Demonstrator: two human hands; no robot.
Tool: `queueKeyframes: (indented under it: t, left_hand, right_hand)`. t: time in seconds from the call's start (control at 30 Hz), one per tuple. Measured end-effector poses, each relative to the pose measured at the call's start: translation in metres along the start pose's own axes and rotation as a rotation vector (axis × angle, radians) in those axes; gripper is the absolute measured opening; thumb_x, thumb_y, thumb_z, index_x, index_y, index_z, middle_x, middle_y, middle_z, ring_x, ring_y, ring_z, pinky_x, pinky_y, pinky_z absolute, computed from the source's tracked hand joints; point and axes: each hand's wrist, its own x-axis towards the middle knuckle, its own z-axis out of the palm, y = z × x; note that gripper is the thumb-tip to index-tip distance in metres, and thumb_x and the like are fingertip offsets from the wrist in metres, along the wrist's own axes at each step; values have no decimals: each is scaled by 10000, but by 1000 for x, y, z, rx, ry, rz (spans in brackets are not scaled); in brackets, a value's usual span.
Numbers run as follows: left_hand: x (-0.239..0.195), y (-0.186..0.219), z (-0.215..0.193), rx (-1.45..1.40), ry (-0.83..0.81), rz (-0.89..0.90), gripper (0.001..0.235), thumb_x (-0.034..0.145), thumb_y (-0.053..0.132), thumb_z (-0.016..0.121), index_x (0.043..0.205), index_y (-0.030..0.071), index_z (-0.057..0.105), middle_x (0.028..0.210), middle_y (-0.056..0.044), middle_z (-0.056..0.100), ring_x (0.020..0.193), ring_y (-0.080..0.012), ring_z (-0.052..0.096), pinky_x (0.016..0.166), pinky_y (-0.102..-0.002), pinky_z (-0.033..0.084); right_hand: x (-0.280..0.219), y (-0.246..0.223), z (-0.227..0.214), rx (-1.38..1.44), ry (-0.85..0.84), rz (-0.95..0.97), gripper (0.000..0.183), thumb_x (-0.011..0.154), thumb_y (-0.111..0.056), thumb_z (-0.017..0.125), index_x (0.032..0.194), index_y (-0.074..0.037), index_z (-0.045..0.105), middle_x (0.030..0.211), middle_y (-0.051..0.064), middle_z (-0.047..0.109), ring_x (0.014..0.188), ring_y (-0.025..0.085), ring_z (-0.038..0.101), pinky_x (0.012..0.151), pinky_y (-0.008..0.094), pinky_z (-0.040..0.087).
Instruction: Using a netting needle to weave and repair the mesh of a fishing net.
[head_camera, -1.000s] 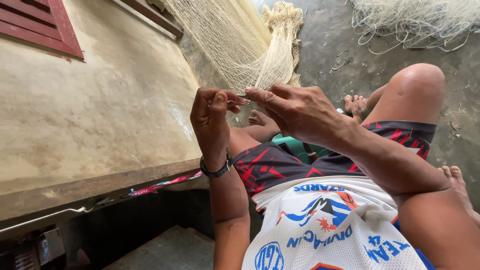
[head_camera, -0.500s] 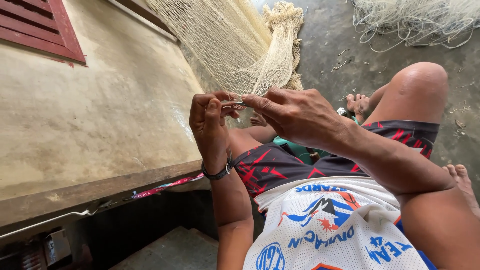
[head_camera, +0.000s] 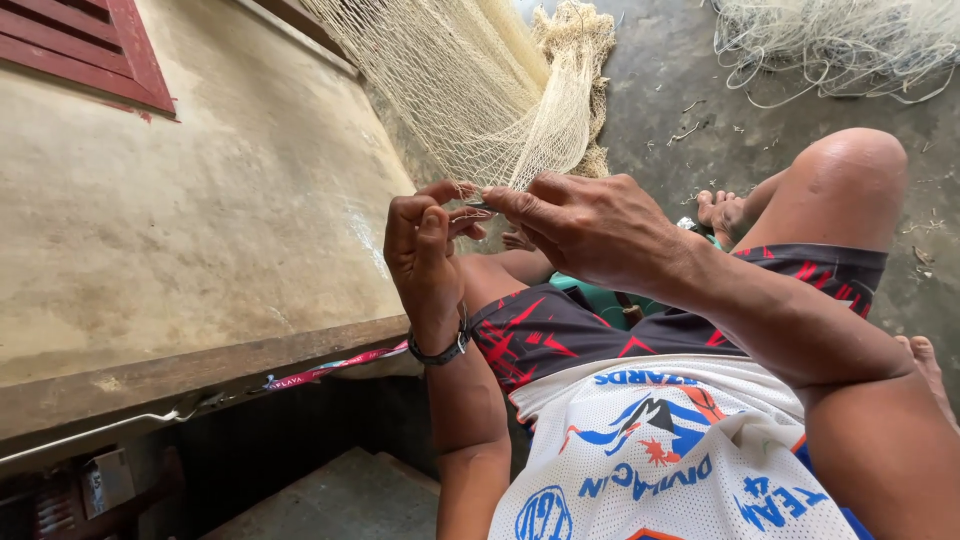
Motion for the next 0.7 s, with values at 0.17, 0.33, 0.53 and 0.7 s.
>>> queueKeyframes:
  t: [0.17,0.33,0.53,0.7]
  left_hand:
    - [-1,-2,0,-35,3,6,186,1072,234,527,987,70,499,1179,-237,665,873,-329,782,686,-316,587]
    - [0,1,1,-25,-7,2,189,1074,231,519,986,66,490,1188,-235,662,876,-321,784,684,-310,587]
    - [0,1,2,-35,-10,21,190,1079,226,523,987,62,494,1184,-233,657,872,-325,783,681,-316,590]
    - [-1,-2,1,-22,-4,33,213,1078,234,530,986,45,492,1165,-249,646,858,-338,778,675,-326,591]
  right_hand:
    - [0,0,2,-5,13,2,282,1022,-123,594,1291,-148,674,842,56,595,657,272,658,493,371,522]
    - [1,1,1,-12,11,9,286,1024,-126,593,1297,-160,671,841,53,592,650,269,654,495,372,525]
    - [3,-1,1,-7,14,7,317,1013,-113,600,1319,-164,667,837,53,587,648,274,654,495,379,526]
    - [6,-4,-1,11,34,-10,290,1013,-105,603,1285,-163,686,831,45,588,643,263,651,495,361,519]
